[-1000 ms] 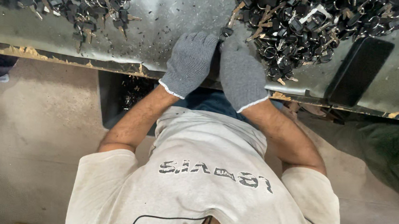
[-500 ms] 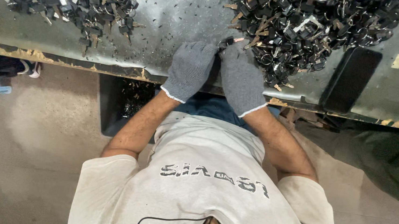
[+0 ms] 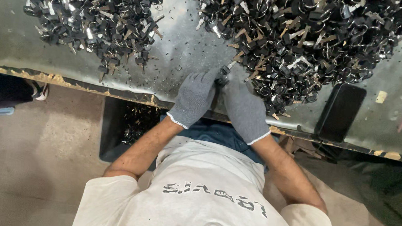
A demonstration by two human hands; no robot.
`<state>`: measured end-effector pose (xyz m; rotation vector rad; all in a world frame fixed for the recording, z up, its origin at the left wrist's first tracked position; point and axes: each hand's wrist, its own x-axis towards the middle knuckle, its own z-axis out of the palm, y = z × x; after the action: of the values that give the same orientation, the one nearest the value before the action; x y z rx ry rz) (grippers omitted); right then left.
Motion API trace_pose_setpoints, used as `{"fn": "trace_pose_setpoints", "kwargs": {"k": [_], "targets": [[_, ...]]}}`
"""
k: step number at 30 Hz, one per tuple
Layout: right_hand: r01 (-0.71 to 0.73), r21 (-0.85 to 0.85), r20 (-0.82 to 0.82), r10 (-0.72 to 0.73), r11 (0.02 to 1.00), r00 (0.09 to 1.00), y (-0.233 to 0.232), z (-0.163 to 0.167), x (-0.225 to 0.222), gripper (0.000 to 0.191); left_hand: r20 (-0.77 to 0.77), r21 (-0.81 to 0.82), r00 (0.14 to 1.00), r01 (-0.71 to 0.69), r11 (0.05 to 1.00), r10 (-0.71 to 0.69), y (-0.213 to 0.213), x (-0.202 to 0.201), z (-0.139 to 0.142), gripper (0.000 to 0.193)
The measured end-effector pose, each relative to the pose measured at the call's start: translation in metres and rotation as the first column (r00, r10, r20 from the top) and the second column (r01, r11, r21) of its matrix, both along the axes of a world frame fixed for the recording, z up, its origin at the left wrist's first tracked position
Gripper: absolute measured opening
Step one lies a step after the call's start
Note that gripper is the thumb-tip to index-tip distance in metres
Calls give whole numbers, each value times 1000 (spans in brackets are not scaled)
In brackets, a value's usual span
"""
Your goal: The person threads keys onto split rings at a workbench, working one key at a time, and drops completed keyed rings into a bin below the table. They continue this repetitive assembly throughout the episode, drawing keys and rings from large piles on the bench.
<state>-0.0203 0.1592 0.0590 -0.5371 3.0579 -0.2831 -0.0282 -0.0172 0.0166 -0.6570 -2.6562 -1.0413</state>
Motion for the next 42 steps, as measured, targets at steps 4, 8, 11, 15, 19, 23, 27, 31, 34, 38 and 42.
{"fn": "trace_pose_setpoints", "kwargs": {"k": [4,8,11,15,19,23,27,31,34,38,42], "targets": [[8,144,-132,11,989,991,-6,-14,15,39,82,-9,995,59,998,-58,-2,-1,-5,46],[24,131,146,-43,991,988,-9,-23,12,45,-4,69,997,78,995,-78,-2,-3,-4,42],[-112,-34,79,114,993,990,4,-16,-7,41,-35,-32,996,77,997,-78,-3,-5,2,43],[236,-316,497,-51,919,866,12,1,-19,48,27,-5,999,20,1000,-20,-3,-2,14,36],[21,-106,131,-7,994,991,4,9,4,51,6,-133,999,-51,990,52,2,5,20,17],[53,-33,217,-45,998,975,9,3,15,44,30,-81,996,-77,994,79,0,3,14,13],[-56,147,-29,61,988,998,6,-8,17,26,36,-43,999,-19,999,20,2,7,2,11],[23,-36,-9,-23,999,1000,-3,-7,14,21,-4,-106,1000,-22,994,22,9,19,-7,11],[-11,-178,275,61,984,959,5,4,1,26,-11,-122,1000,-19,992,18,10,21,-9,10],[28,-140,362,25,990,932,12,8,-5,26,-45,-95,999,-15,995,11,9,16,-7,9],[-50,49,-285,62,998,956,-2,-5,15,24,-35,-84,999,-14,996,12,8,18,-4,9]]}}
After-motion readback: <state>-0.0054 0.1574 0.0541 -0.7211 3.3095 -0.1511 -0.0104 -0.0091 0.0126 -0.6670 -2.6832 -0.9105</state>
